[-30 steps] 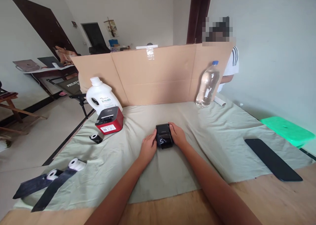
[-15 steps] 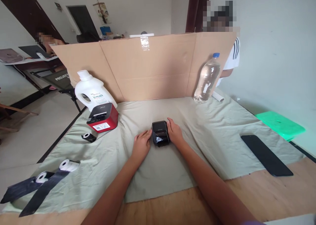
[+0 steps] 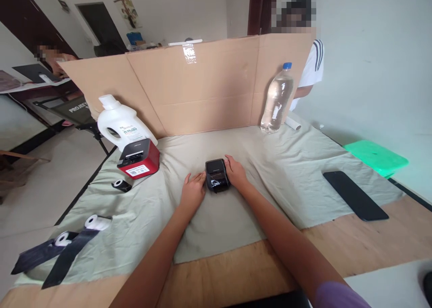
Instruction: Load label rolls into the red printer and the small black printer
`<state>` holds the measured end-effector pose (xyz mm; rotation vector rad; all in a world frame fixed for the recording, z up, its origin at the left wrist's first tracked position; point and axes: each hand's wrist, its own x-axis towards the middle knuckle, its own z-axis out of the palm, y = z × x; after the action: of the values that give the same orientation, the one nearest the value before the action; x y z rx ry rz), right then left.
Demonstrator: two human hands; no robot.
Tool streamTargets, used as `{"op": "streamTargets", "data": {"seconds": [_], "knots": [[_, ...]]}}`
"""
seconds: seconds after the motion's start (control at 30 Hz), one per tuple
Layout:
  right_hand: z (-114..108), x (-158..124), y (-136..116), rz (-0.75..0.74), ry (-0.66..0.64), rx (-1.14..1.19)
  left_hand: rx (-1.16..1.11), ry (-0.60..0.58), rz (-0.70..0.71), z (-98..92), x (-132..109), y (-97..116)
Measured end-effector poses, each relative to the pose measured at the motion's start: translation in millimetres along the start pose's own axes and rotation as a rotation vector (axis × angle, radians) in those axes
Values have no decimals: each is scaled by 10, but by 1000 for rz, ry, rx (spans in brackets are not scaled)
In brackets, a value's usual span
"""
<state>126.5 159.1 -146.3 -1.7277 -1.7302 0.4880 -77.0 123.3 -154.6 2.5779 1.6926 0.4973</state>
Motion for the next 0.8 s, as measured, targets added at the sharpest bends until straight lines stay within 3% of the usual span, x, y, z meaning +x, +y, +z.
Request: {"op": "streamTargets", "data": {"seconds": [0.8], "knots": [[17,42,48,-41,11,101,-41,54,1,16,-36,-94]]}}
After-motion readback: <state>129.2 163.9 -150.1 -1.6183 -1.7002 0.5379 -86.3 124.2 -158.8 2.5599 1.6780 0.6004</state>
